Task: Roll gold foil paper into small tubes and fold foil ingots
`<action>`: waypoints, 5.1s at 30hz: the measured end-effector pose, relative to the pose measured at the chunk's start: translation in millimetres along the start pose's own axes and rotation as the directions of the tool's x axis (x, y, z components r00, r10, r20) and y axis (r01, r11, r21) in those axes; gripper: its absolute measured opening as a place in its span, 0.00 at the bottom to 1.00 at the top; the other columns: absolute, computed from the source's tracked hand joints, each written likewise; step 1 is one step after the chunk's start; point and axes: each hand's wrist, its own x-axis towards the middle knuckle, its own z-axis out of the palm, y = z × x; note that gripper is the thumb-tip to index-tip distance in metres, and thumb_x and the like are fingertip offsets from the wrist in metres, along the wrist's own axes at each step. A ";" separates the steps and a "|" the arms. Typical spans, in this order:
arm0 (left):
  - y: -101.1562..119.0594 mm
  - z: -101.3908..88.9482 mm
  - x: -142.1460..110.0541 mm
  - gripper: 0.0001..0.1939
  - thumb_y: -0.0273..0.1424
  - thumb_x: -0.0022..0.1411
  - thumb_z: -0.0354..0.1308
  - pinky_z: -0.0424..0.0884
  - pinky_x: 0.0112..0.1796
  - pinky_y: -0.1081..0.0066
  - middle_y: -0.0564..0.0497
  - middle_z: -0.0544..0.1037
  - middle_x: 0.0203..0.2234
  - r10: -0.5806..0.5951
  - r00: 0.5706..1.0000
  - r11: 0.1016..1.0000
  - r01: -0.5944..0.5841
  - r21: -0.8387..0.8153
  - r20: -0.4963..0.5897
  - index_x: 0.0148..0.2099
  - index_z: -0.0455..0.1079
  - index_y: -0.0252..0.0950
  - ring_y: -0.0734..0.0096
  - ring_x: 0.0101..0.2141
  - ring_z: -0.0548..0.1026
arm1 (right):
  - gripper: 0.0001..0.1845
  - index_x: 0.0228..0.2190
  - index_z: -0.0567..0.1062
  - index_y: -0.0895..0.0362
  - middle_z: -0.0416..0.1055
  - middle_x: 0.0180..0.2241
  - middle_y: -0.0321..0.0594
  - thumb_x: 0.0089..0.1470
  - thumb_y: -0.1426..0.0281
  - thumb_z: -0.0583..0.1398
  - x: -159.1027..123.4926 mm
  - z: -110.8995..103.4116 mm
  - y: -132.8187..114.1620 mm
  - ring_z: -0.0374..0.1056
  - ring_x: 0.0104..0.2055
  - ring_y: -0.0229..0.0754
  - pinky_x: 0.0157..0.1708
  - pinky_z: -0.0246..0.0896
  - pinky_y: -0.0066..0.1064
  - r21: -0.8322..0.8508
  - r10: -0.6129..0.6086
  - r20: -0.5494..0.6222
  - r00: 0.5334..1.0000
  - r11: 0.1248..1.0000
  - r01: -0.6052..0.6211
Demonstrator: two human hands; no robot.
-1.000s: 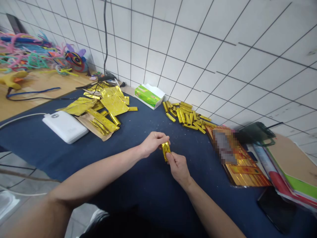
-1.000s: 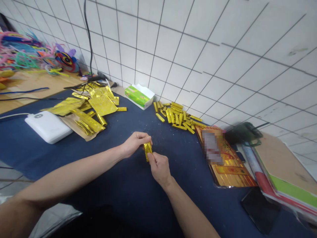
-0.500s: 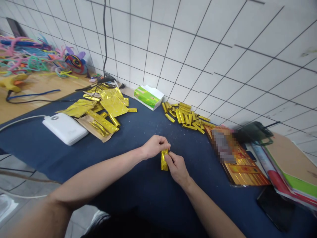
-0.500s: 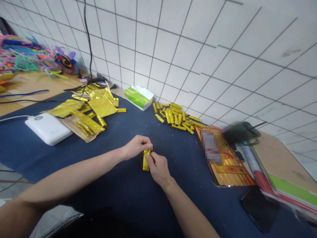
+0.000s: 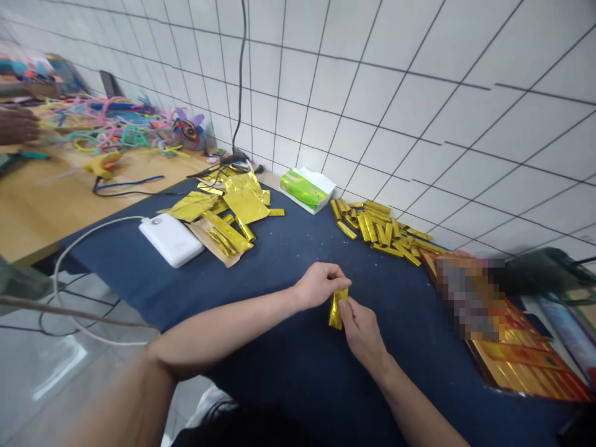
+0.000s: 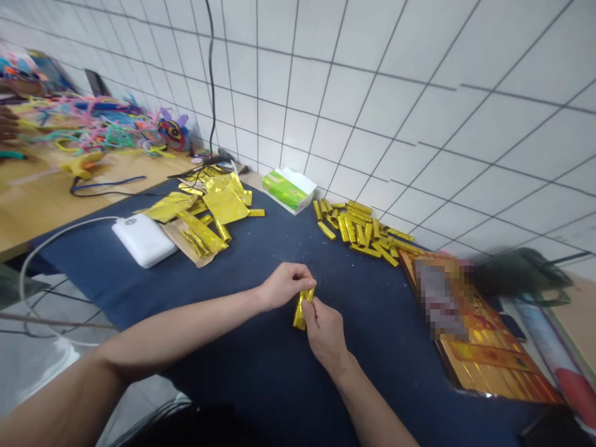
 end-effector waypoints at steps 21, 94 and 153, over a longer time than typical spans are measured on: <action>6.3 1.9 -5.5 0.12 0.35 0.48 0.59 0.56 0.24 0.76 0.57 0.65 0.17 -0.056 0.998 0.974 0.048 -0.221 -0.031 0.23 0.64 0.32 0.81 0.20 0.60 | 0.20 0.17 0.58 0.55 0.54 0.15 0.31 0.58 0.62 0.45 1.6 0.2 -9.0 0.52 0.17 0.32 0.20 0.45 0.26 0.036 -0.012 0.055 0.998 0.999 0.010; 15.0 -20.3 -1.1 0.09 0.31 0.52 0.54 0.54 0.22 0.78 0.58 0.63 0.17 -0.128 0.818 0.930 -0.097 0.354 0.560 0.23 0.63 0.32 0.81 0.20 0.60 | 0.20 0.16 0.58 0.56 0.48 0.16 0.28 0.54 0.60 0.53 3.4 -10.2 8.8 0.46 0.19 0.31 0.19 0.43 0.26 0.310 0.169 -0.100 0.980 0.942 -0.131; 1.0 -11.3 7.2 0.08 0.21 0.57 0.51 0.67 0.26 0.77 0.54 0.72 0.22 -0.170 0.985 0.964 0.173 -0.200 0.033 0.40 0.64 0.30 0.81 0.21 0.71 | 0.17 0.43 0.66 0.57 0.68 0.32 0.40 0.52 0.64 0.56 7.2 -12.5 22.4 0.65 0.29 0.37 0.31 0.65 0.32 0.289 0.103 -0.333 0.937 0.957 -0.003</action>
